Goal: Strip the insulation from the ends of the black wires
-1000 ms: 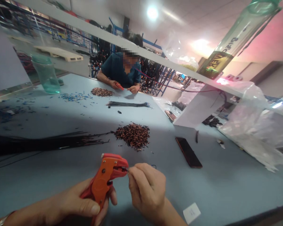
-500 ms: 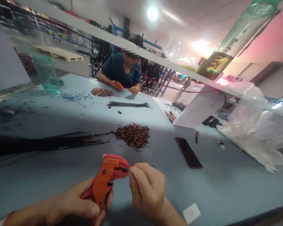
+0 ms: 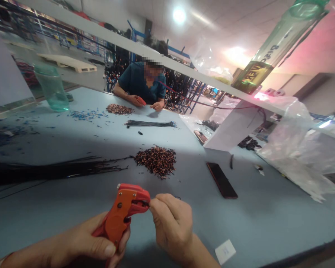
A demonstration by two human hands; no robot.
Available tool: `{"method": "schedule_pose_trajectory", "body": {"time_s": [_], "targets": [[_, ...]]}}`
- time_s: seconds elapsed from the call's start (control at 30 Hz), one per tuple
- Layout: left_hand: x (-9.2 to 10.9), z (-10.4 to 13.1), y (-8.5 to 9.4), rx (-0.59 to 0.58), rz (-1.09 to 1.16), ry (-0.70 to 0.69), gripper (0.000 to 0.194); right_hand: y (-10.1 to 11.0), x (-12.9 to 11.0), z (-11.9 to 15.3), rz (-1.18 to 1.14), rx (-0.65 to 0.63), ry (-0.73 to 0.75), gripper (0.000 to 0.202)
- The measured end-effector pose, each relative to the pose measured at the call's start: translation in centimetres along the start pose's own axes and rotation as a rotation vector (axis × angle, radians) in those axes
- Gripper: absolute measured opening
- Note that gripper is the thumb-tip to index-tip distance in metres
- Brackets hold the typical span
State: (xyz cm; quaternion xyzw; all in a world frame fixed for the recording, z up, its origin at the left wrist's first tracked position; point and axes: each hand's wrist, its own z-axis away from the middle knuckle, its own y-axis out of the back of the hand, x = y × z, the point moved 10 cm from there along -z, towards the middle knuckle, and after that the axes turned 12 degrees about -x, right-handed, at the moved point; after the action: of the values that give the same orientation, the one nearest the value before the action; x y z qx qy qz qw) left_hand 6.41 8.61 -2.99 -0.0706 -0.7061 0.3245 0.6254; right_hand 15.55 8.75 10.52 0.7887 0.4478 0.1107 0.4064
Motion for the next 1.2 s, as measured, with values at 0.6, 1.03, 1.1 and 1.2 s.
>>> {"method": "schedule_pose_trajectory", "body": {"time_s": [0.6, 1.03, 1.1, 1.2], "targets": [[0.5, -0.2, -0.7, 0.116, 0.048, -0.03, 0.037, -0.1, 0.9, 0.1, -0.04, -0.012, -0.077, 0.017], [-0.1, -0.2, 0.1, 0.093, -0.09, -0.069, 0.037, 0.0, 0.8, -0.1, -0.071, -0.005, -0.051, 0.018], [-0.1, -0.2, 0.1, 0.092, -0.127, -0.06, 0.038, 0.0, 0.7, -0.2, -0.087, -0.003, -0.035, 0.018], [-0.1, -0.2, 0.4, 0.109, -0.15, -0.062, 0.041, -0.1, 0.5, -0.3, -0.093, -0.018, -0.024, 0.017]]}}
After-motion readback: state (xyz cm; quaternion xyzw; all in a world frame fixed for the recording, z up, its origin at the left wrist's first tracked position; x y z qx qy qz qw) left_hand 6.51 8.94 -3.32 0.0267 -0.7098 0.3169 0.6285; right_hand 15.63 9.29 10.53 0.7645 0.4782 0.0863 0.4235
